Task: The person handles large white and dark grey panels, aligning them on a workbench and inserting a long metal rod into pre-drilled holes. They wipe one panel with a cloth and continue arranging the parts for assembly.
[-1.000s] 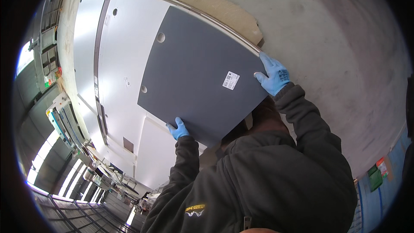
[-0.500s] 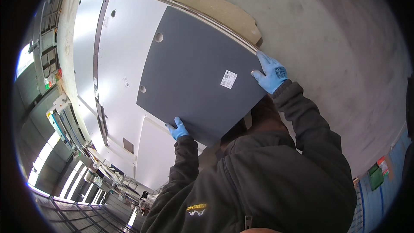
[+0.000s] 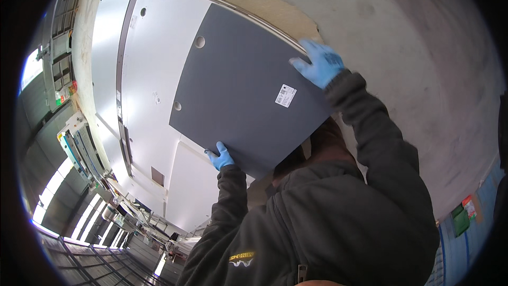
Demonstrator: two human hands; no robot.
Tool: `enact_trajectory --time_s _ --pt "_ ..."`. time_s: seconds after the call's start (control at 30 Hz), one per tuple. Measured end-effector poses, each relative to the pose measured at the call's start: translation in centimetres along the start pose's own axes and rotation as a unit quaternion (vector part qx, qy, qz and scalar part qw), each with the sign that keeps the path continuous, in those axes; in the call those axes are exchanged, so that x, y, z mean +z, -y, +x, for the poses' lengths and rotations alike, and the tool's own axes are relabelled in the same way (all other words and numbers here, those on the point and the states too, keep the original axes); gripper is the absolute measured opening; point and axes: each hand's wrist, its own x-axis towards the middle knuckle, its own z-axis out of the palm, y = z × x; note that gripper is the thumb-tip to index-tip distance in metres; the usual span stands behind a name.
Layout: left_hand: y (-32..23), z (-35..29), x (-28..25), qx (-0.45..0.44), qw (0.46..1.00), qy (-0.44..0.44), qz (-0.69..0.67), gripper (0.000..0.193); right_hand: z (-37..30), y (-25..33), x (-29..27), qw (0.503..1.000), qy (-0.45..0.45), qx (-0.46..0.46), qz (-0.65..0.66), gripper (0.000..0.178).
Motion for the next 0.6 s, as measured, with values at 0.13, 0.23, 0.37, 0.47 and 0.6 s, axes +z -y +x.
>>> enact_trajectory --time_s 0.13,0.23,0.37,0.47,0.6 --pt "0.6 0.4 0.2 -0.005 1.000 0.002 -0.030 0.091 8.5 2.7 3.3 0.996 0.057 0.019 0.072 0.061" --pt "0.8 0.6 0.3 -0.004 0.999 0.005 -0.032 0.090 11.4 3.5 5.2 0.979 0.175 0.061 0.087 0.059" --pt "0.8 0.4 0.5 0.003 0.998 -0.007 -0.056 0.089 11.4 3.1 6.8 0.985 0.134 0.060 0.089 0.054" --pt "0.5 0.2 0.4 -0.016 0.997 0.009 -0.080 0.089 11.3 2.7 7.5 0.989 0.103 0.049 0.096 0.053" --pt "0.0 -0.1 0.3 -0.015 0.998 0.013 -0.067 0.088 11.2 2.5 7.7 0.991 0.083 0.040 0.097 0.051"
